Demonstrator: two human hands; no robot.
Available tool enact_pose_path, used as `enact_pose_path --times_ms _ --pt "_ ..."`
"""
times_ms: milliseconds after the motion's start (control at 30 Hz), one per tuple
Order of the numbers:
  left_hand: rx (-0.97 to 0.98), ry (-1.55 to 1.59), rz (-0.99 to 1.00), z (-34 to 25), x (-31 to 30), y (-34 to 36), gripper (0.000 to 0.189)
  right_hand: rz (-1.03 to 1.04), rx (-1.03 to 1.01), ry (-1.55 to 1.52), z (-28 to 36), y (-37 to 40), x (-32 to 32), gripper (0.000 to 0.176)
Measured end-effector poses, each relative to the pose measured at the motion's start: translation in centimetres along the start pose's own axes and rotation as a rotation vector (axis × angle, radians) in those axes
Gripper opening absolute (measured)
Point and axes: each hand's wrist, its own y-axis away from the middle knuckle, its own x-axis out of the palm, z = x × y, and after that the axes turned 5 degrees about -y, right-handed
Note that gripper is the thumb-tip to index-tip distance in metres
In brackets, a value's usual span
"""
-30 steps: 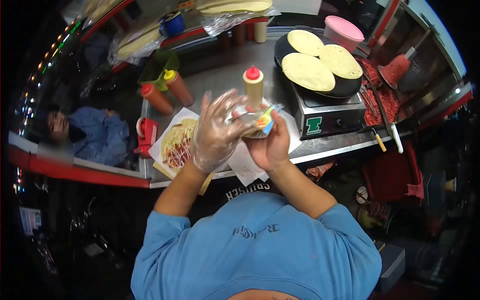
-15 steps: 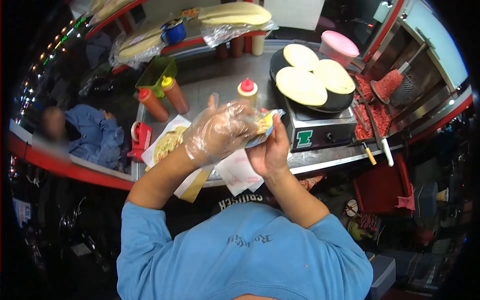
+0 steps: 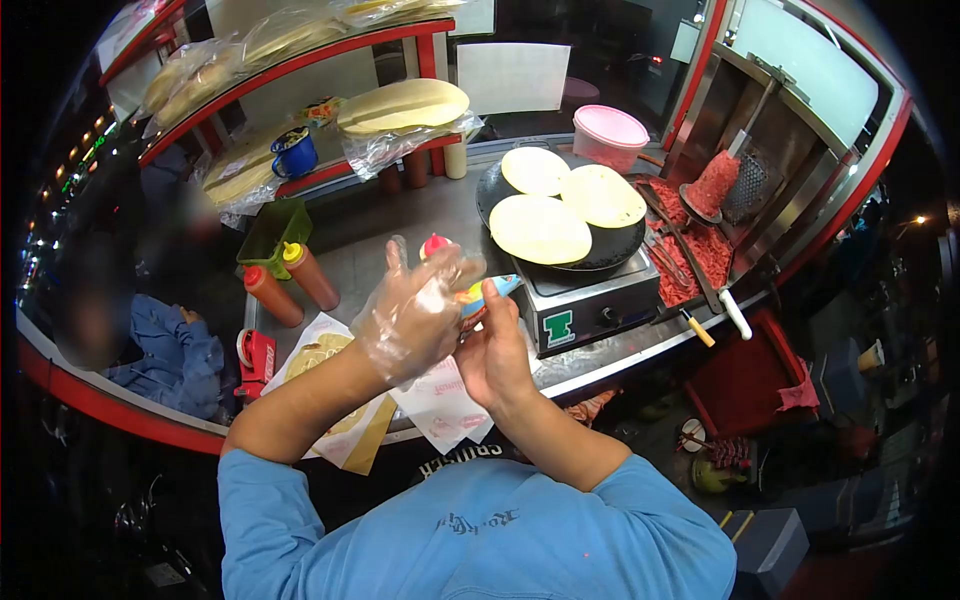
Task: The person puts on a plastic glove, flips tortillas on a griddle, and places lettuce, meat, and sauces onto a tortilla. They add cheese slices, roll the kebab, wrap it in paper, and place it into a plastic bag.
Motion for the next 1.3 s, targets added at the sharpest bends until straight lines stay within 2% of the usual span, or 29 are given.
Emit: enact_pose_path --times_ms 33,67,100,133,167,200,233,300,333,367,433,500,567,633,700,767,833,867,933,967,1033,1067,1100,1167,1300 --pt "-0.094 -0.054 0.072 -0.3 -0.1 -0.7 0.034 0.004 0.006 0.000 0.2 -0.6 -0.4 0.057" --pt "-0.081 -0.012 0.003 0.0 0.2 -0.9 0.026 0.012 0.006 -0.034 0.7 -1.3 -0.7 0.052" --pt "-0.101 -0.030 0.002 0.3 0.0 -0.9 0.026 0.028 0.012 -0.065 1.0 -1.9 -0.7 0.047" --pt "0.019 0.015 -0.177 0.7 -0.3 -0.9 0.024 -0.047 -0.007 -0.099 1.3 -2.4 -0.5 0.041" --pt "0.141 0.053 -0.353 1.2 -0.6 -0.7 0.022 0.063 -0.039 -0.137 1.9 -2.5 0.4 0.043" --pt "0.188 0.116 -0.432 1.5 -1.0 -0.2 0.021 0.064 -0.015 -0.179 2.2 -3.2 -0.2 0.043" --pt "0.156 0.143 -0.456 1.8 -1.7 0.7 0.015 0.061 0.007 -0.222 2.1 -4.1 -0.5 0.043" --pt "0.036 0.547 -0.673 3.1 -0.5 2.8 0.018 0.103 0.043 -0.248 1.8 -4.2 2.7 0.047" --pt "-0.141 1.016 -0.860 2.0 0.2 4.2 0.021 0.205 0.064 -0.295 0.9 -6.1 2.8 0.053" --pt "-0.562 1.190 -1.020 1.2 0.7 6.0 0.023 0.288 0.046 -0.244 0.6 -7.4 4.5 0.054" --pt "-0.878 1.309 -1.054 0.8 -2.0 8.2 0.023 0.383 0.104 -0.202 0.0 -12.4 8.4 0.053" --pt "-0.993 1.472 -1.084 0.5 1.2 12.6 0.024 0.559 0.158 -0.170 -1.2 -19.0 12.7 0.053" --pt "-1.053 1.534 -1.072 -0.6 2.4 16.0 0.026 0.435 0.311 -0.222 -3.4 -30.1 16.7 0.043" --pt "-1.176 1.397 -0.965 -1.4 3.3 18.3 0.030 0.338 0.223 -0.060 -5.5 -36.9 22.0 0.040" --pt "-1.188 1.462 -1.030 -2.0 2.8 19.4 0.033 0.077 0.120 -0.035 -6.5 -43.6 22.5 0.044" --pt "-1.212 1.519 -1.066 -2.5 2.7 21.1 0.035 0.019 -0.046 0.124 -6.9 -45.5 21.5 0.041" --pt "-1.301 1.580 -1.147 -3.0 3.6 22.9 0.040 0.028 -1.012 0.982 -7.8 -45.7 21.4 0.036" --pt "-1.291 1.613 -1.119 -2.9 3.9 23.6 0.042 0.037 -1.006 0.988 -8.0 -44.9 22.2 0.036" --pt "-1.279 1.627 -1.102 -2.5 4.2 23.9 0.041 0.119 -0.852 1.512 -7.3 -42.9 24.0 0.037" --pt "-1.266 1.639 -1.077 -2.4 4.2 24.0 0.039 0.120 -0.848 1.520 -7.4 -43.2 24.1 0.037" --pt "-1.253 1.652 -1.061 -1.9 4.0 23.8 0.039 0.300 -0.794 1.833 -7.5 -45.0 24.4 0.038" --pt "-1.229 1.652 -1.045 -1.7 3.8 23.7 0.038 0.426 -0.748 1.940 -7.5 -45.9 24.5 0.044" --pt "-1.235 1.650 -1.054 -1.8 3.7 23.6 0.038 0.436 -0.744 1.942 -7.8 -46.8 24.8 0.044" --pt "-1.215 1.677 -1.058 -1.8 3.6 23.5 0.041 0.264 -0.634 2.238 -8.8 -48.2 25.5 0.051" --pt "-1.212 1.605 -1.103 -3.0 3.7 24.0 0.039 0.311 -0.753 2.093 -10.6 -49.7 26.3 0.046"
